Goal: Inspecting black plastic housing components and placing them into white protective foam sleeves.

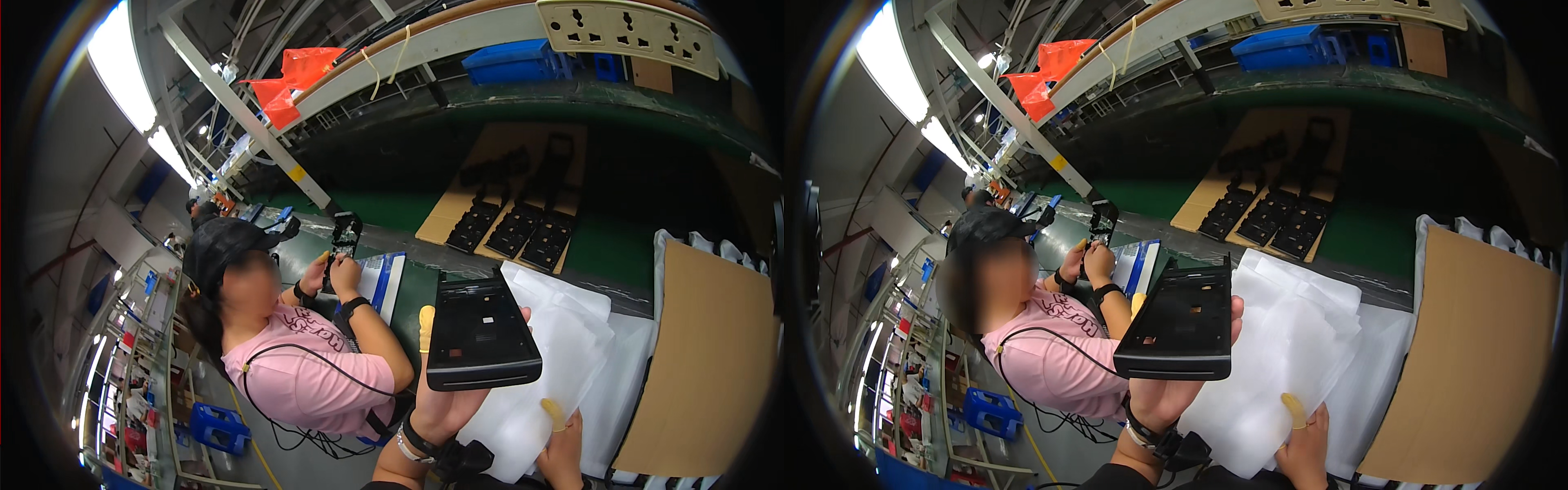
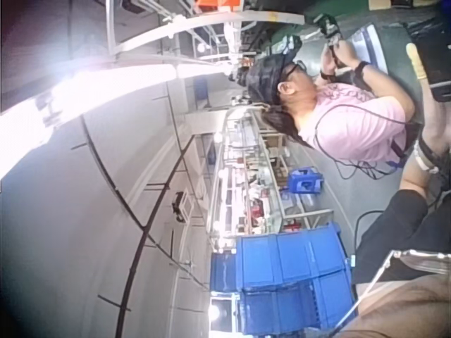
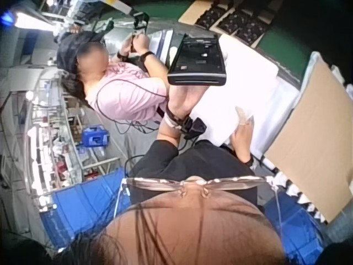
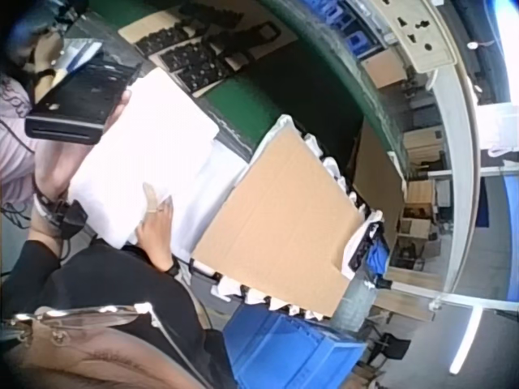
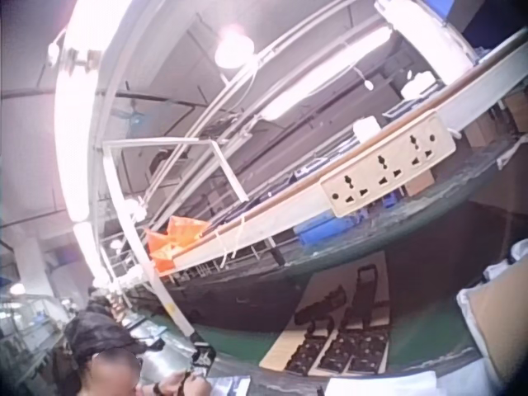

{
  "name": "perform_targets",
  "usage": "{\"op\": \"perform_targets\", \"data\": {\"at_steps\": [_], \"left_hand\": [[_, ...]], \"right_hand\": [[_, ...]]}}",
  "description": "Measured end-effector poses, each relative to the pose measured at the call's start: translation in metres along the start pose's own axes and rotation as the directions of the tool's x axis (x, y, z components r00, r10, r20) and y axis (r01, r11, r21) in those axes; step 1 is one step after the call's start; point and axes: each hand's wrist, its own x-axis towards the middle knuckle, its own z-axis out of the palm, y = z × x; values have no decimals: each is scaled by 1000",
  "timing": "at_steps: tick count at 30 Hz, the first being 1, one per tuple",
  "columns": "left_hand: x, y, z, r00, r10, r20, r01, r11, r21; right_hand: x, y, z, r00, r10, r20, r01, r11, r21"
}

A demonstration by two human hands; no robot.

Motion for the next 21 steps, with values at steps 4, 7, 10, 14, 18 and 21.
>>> {"op": "perform_targets", "data": {"at_steps": [4,7,10,14,18,21], "left_hand": [[0,1,-1,999,7,51,-5,999,-38],[0,1,-2,997,7,73,-5,1000,-30],[1,0,-3,994,8,105,-12,999,38],[3,-3,-37,985,-162,66,150,976,159],[27,2,-13,924,199,325,-254,-316,914],[55,8,-13,919,280,277,-149,-403,903]], "right_hand": [[0,-2,0,1000,9,5,-9,1000,-10],[0,-1,0,1000,22,2,-22,1000,-3],[-2,9,3,1000,-5,-23,4,999,-34],[-4,8,2,999,-29,-29,28,999,-23],[-2,13,4,997,-65,-29,64,998,-23],[2,4,-5,996,-82,-32,81,995,-58]]}}
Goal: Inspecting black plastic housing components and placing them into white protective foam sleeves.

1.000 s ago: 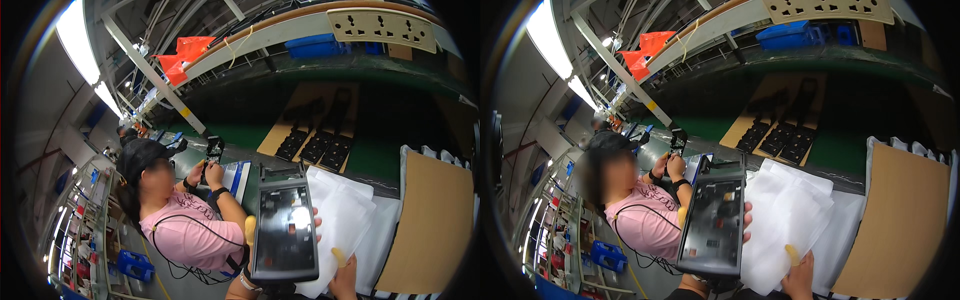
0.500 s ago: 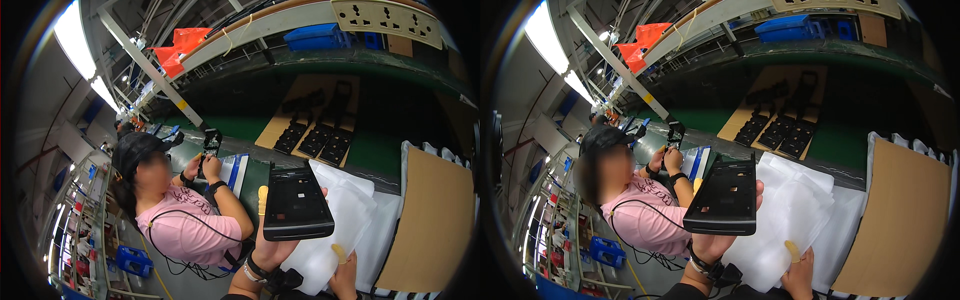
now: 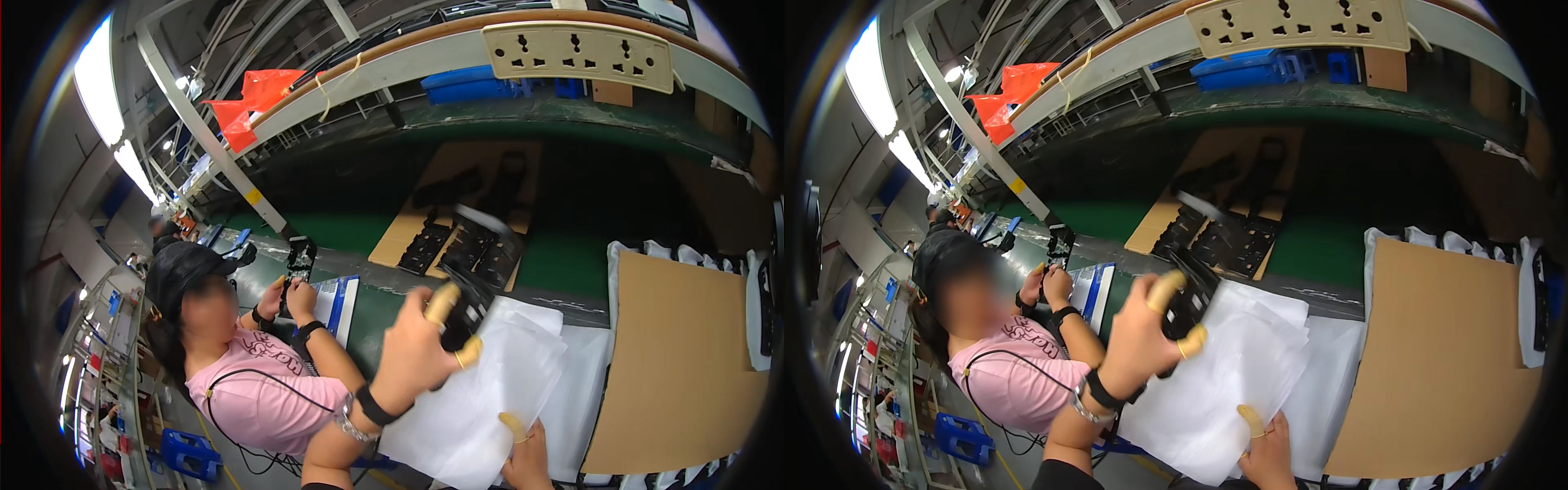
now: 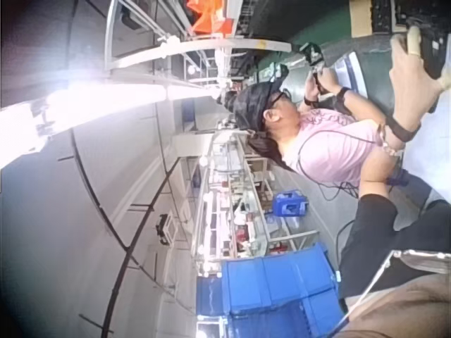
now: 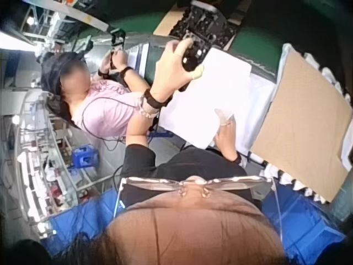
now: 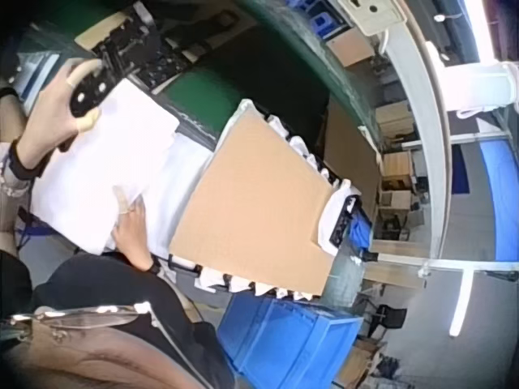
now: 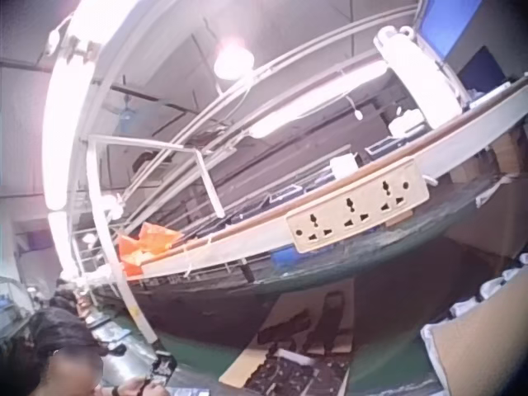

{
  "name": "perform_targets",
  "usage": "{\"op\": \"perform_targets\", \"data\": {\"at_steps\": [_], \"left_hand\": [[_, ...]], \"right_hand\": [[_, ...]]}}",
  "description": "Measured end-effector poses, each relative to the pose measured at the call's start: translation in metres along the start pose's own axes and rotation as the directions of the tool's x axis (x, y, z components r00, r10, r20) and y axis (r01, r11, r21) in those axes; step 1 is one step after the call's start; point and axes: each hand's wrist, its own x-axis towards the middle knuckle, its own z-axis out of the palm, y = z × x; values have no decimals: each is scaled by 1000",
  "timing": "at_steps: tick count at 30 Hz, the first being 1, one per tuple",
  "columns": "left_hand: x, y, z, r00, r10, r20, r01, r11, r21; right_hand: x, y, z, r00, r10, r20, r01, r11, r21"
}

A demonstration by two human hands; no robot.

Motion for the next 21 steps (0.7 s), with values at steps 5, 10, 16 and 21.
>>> {"op": "perform_targets", "data": {"at_steps": [5,10,16,21], "left_hand": [[106,-87,4,985,-87,-150,94,995,44],[159,-193,47,949,-190,-252,263,916,302],[163,-271,103,916,-331,-227,386,882,270],[180,-289,122,838,-538,-90,526,753,395]], "right_hand": [[-8,4,7,999,-23,-32,25,998,59],[-14,13,10,999,-29,-45,28,1000,-14],[-5,-1,1,995,72,66,-78,993,91],[-2,-2,-1,996,81,23,-83,993,80]]}}
